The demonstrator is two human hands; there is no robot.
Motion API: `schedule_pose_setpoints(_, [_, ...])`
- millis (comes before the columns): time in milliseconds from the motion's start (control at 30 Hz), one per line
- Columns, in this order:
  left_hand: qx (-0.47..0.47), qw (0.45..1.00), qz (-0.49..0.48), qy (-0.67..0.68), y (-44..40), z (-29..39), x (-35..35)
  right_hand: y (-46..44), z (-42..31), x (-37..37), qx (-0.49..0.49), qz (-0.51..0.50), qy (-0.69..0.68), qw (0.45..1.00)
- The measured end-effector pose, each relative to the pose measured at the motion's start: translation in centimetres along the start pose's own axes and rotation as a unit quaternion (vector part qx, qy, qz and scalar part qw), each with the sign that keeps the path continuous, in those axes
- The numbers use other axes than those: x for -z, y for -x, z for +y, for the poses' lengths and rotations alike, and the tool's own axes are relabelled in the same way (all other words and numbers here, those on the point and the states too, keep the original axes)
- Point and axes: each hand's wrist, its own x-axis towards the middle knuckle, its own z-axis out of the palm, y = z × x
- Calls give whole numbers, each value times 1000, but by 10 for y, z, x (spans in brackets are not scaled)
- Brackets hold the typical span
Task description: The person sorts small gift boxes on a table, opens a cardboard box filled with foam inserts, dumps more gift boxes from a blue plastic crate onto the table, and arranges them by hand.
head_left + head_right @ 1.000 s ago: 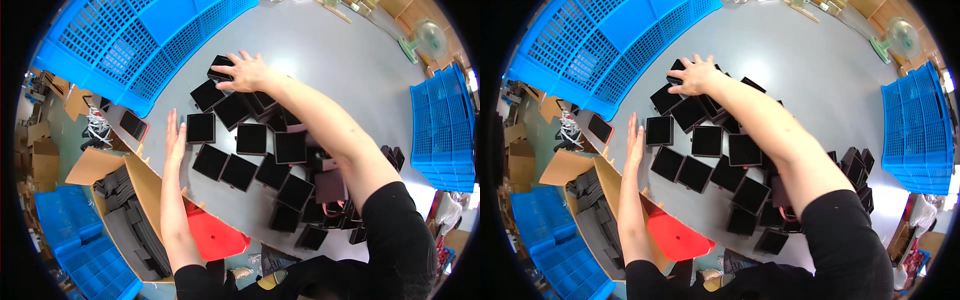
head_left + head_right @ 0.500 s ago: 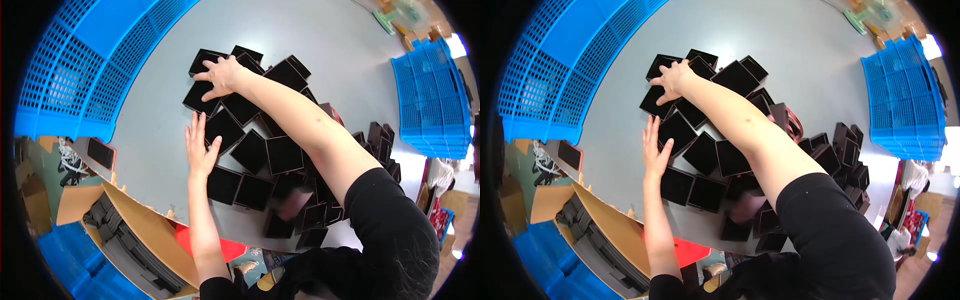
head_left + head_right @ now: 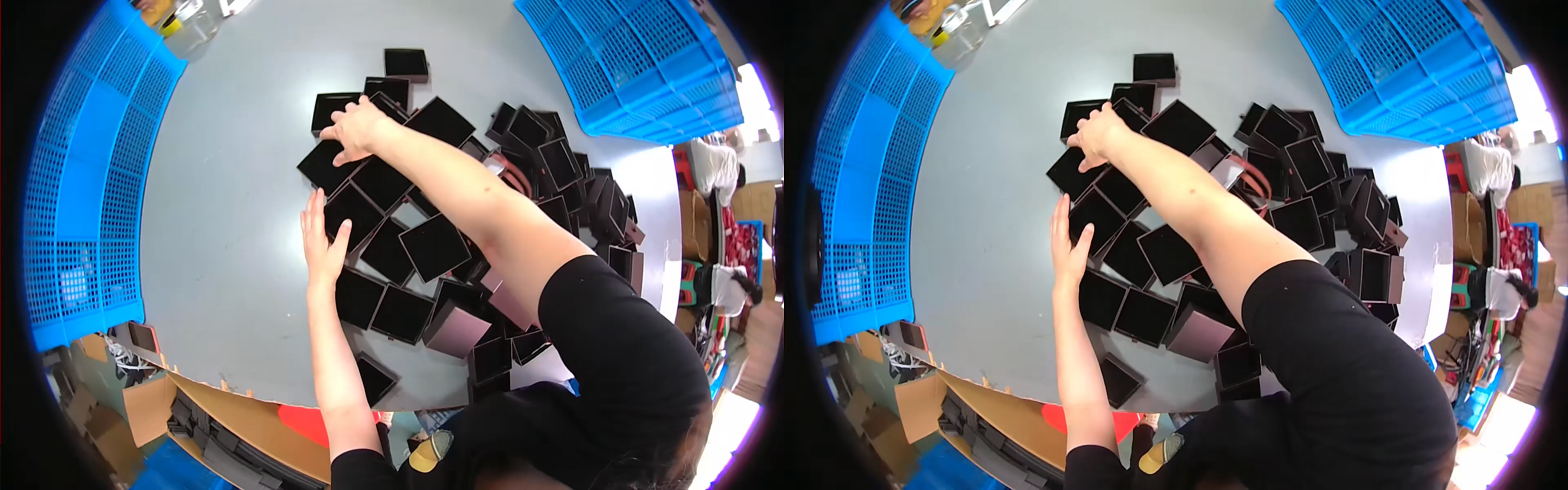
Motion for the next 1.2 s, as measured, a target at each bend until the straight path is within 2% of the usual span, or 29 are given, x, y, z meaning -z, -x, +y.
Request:
schedule_pose_setpoints(100, [-32, 999, -26, 30, -21, 21, -43, 31, 49, -13, -39, 7, -9, 999])
schedule_pose_setpoints(200, [-50, 997, -60, -5, -42, 44, -90, 63, 103, -25, -74, -13, -33, 997])
schedule_pose_setpoints(433, [-45, 992, -117, 34, -82, 80, -149, 102, 173, -49, -154, -18, -37, 987])
schedule_pose_setpoints(567, [-58, 991, -115, -16, -93, 87, -158, 100, 185, -46, -147, 118, -17, 982])
schedule_pose_setpoints(600, [-74, 991, -97, -54, -90, 85, -146, 90, 183, -44, -137, 189, -14, 972])
schedule_pose_setpoints(633, [-85, 988, -81, -95, -82, 83, -128, 74, 180, -41, -137, 181, 31, 973])
schedule_pose_setpoints(700, [3, 974, -43, -221, -38, 104, -57, 43, 169, -36, -116, 213, 91, 966])
schedule_pose_setpoints(733, [69, 954, 0, -293, -7, 101, -28, 28, 164, -32, -122, 170, 113, 971])
schedule_pose_setpoints(767, [132, 922, 42, -361, 28, 96, 2, 15, 162, -36, -105, 195, 116, 968])
schedule_pose_setpoints(800, [235, 862, 63, -444, 68, 87, 27, 9, 162, -35, -106, 162, 125, 973])
schedule_pose_setpoints(867, [338, 804, 77, -484, 151, 70, 59, 5, 168, -37, -136, 78, 125, 980])
schedule_pose_setpoints(900, [399, 795, 71, -451, 187, 68, 63, 7, 176, -45, -168, 26, 114, 979])
schedule_pose_setpoints(933, [454, 786, 69, -414, 218, 60, 65, 10, 186, -57, -161, 53, 124, 978])
schedule_pose_setpoints(967, [425, 827, 73, -360, 241, 58, 56, 17, 200, -70, -153, 75, 135, 976])
schedule_pose_setpoints(1033, [360, 868, 72, -335, 252, 68, 19, 35, 211, -72, -153, 84, 114, 978])
schedule_pose_setpoints(1100, [317, 905, 94, -267, 229, 83, -9, 43, 217, -73, -131, 90, 92, 983])
schedule_pose_setpoints(1167, [295, 917, 81, -257, 192, 100, -33, 47, 201, -59, -131, 65, 80, 986])
schedule_pose_setpoints(1200, [289, 931, 91, -204, 181, 103, -49, 52, 194, -54, -133, 70, 61, 987])
